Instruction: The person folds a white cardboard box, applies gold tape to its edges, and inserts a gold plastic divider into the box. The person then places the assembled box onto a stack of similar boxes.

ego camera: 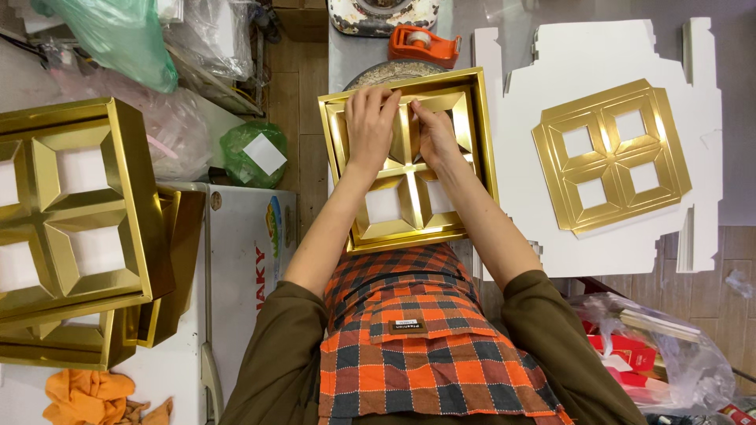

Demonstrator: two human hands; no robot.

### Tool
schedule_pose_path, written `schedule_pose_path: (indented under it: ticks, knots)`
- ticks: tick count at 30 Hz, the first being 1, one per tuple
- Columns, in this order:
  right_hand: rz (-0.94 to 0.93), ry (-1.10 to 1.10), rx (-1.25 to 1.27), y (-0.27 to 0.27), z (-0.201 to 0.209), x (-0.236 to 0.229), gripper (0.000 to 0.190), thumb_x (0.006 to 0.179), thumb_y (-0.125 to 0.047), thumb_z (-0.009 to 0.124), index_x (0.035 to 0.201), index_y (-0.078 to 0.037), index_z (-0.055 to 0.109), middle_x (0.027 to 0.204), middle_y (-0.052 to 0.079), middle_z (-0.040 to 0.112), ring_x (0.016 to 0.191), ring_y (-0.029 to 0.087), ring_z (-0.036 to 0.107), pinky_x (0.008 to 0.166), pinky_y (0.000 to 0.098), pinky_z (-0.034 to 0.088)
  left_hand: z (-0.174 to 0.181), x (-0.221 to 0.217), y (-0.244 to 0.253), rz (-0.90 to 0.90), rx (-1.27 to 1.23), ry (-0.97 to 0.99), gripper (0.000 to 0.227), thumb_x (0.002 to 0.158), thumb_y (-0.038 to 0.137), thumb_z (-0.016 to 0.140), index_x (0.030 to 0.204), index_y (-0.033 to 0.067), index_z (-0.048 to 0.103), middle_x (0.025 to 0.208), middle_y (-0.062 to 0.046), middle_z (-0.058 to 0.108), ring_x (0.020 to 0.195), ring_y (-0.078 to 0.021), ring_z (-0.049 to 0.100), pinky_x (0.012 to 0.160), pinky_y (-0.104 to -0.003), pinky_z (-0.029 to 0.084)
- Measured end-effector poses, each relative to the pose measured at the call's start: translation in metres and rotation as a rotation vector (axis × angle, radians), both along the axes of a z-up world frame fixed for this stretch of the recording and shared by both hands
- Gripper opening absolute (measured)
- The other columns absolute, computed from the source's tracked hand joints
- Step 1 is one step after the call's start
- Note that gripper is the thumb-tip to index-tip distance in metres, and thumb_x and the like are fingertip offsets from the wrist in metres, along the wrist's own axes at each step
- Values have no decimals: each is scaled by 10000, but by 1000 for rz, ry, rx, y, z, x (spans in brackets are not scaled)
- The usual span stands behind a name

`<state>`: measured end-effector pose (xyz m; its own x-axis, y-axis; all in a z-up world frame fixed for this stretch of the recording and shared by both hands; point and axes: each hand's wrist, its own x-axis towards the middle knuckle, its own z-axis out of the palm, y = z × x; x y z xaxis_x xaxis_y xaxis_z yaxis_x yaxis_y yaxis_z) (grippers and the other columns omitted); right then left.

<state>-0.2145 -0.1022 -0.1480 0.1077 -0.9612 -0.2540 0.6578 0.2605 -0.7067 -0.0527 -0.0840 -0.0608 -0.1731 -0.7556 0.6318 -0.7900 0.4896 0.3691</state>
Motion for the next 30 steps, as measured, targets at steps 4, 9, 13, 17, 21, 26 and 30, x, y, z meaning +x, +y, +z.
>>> schedule_pose_path:
  ticks: [4, 9, 13, 17, 21, 26, 30]
  knots:
    - [22, -6, 44, -3, 6, -1, 213, 1004, -199, 697, 1134, -30, 686, 1050, 38, 728, 939, 118, 677, 858, 289, 549, 6, -1, -6, 25, 46, 81, 186, 917, 117, 749, 1085, 60, 690, 1144, -43, 579, 1121, -283, 551, 965, -445, 431]
    - [19, 32, 5, 0, 9, 2, 200, 965, -202, 688, 1077, -41, 719, 1021, 32, 762, 930, 112, 709, 881, 291, 565, 3, -3, -7, 78, 99, 118, 192, 871, 119, 749, 1048, 85, 684, 1092, -57, 580, 1069, -289, 539, 919, -437, 430]
    - [37, 77, 6, -8, -10, -1, 207, 1030, -205, 704, 1084, -5, 717, 1017, 76, 748, 902, 140, 682, 848, 313, 552, -4, -6, -13, 100, 118, 87, 188, 861, 119, 752, 1024, 70, 672, 1039, -54, 578, 1048, -273, 547, 883, -424, 427]
    - [48, 87, 91, -10, -6, -8, 229, 1024, -211, 670, 1121, -3, 675, 1084, 93, 727, 955, 172, 679, 876, 342, 569, -9, -6, -16, 88, 65, 95, 143, 879, 83, 744, 994, 66, 660, 1017, -54, 576, 1010, -265, 548, 864, -411, 431]
    - [-15, -10, 196, -6, 11, -14, 251, 1010, -200, 619, 1190, -29, 583, 1185, 75, 676, 1096, 183, 657, 978, 380, 559, -10, -7, -16, 92, 18, 106, 136, 885, 81, 743, 986, 67, 653, 1010, -49, 577, 992, -255, 560, 845, -400, 437]
    - [-12, -43, 95, 2, 10, -11, 253, 1090, -133, 568, 1276, 35, 528, 1314, 145, 624, 1217, 221, 622, 1106, 384, 510, -7, -9, -15, 106, -2, 101, 147, 868, 91, 754, 968, 75, 648, 999, -37, 579, 976, -247, 563, 853, -401, 446]
    - [132, 119, -13, 39, 52, -28, 446, 1036, -53, 523, 1469, -6, 426, 1430, 75, 538, 1291, 141, 573, 1148, 307, 451, -5, -9, -17, 109, -19, 116, 141, 865, 100, 756, 950, 80, 645, 988, -33, 582, 967, -247, 559, 844, -401, 438]
